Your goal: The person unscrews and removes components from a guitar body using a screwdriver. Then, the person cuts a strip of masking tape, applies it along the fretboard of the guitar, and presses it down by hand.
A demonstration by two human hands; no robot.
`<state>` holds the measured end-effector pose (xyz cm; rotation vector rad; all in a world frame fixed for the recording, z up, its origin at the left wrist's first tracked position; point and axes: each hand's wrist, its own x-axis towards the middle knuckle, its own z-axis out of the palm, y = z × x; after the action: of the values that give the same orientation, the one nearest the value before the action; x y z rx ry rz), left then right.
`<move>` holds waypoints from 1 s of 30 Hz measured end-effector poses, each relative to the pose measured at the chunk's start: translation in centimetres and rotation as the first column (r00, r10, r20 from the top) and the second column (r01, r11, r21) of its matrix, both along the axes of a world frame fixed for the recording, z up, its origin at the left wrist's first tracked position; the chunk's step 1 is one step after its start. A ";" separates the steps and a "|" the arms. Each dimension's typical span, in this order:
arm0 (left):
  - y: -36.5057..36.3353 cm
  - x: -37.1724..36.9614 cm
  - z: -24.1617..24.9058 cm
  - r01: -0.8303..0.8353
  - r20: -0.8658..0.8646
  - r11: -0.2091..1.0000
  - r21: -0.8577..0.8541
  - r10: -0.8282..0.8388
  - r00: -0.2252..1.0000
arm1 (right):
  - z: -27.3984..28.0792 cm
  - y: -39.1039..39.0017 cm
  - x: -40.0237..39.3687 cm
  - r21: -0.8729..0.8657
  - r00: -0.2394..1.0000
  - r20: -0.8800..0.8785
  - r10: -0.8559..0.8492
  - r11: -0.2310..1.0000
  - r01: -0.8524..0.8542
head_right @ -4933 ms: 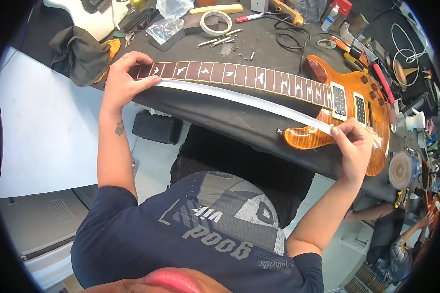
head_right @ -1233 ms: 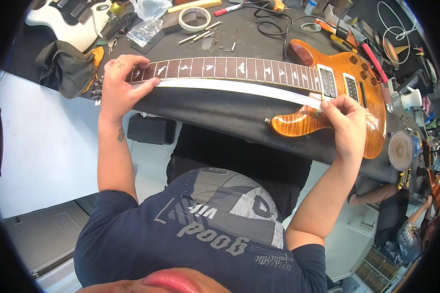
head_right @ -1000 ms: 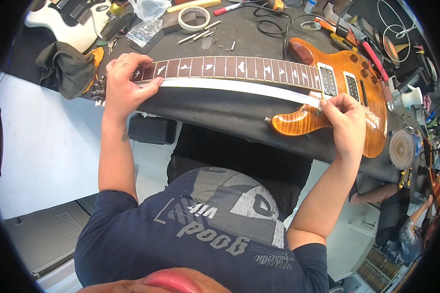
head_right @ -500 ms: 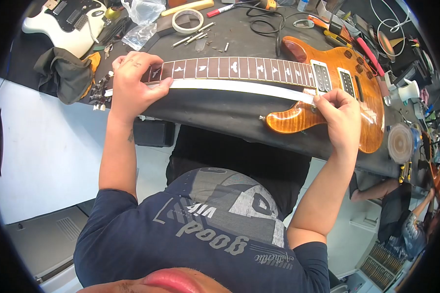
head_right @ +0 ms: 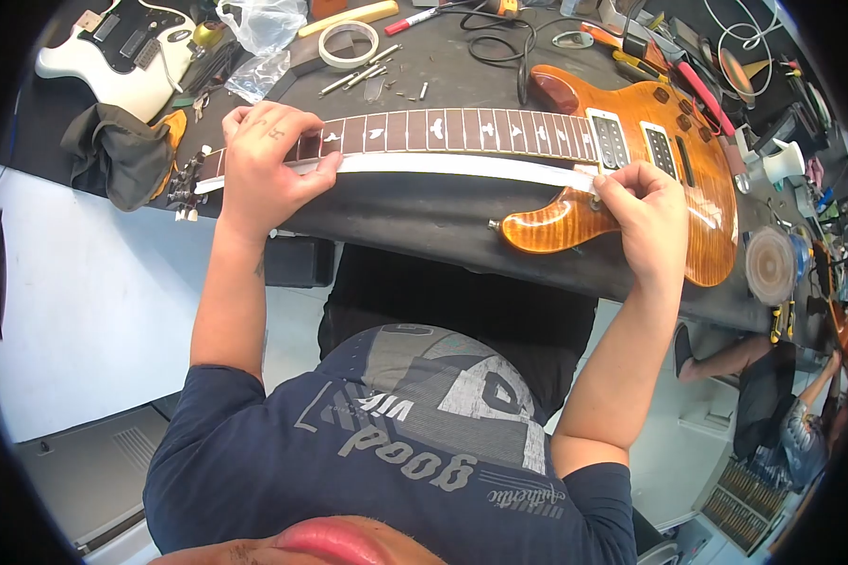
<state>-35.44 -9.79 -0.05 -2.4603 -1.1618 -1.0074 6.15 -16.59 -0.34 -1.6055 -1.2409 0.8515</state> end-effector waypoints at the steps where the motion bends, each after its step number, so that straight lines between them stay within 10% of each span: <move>1: 0.0 0.0 0.0 0.005 -0.002 1.000 0.005 -0.005 1.000 | -0.1 0.1 0.1 0.005 1.000 0.001 0.001 1.000 -0.001; 30: 0.1 -1.2 1.1 0.088 0.031 0.979 -0.182 -0.084 0.996 | -0.5 -0.4 -0.3 0.066 0.997 0.074 -0.024 0.998 0.019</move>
<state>-36.63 -9.68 1.07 -2.6689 -1.2149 -0.9952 5.84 -17.01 -0.84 -1.6084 -1.2882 0.7358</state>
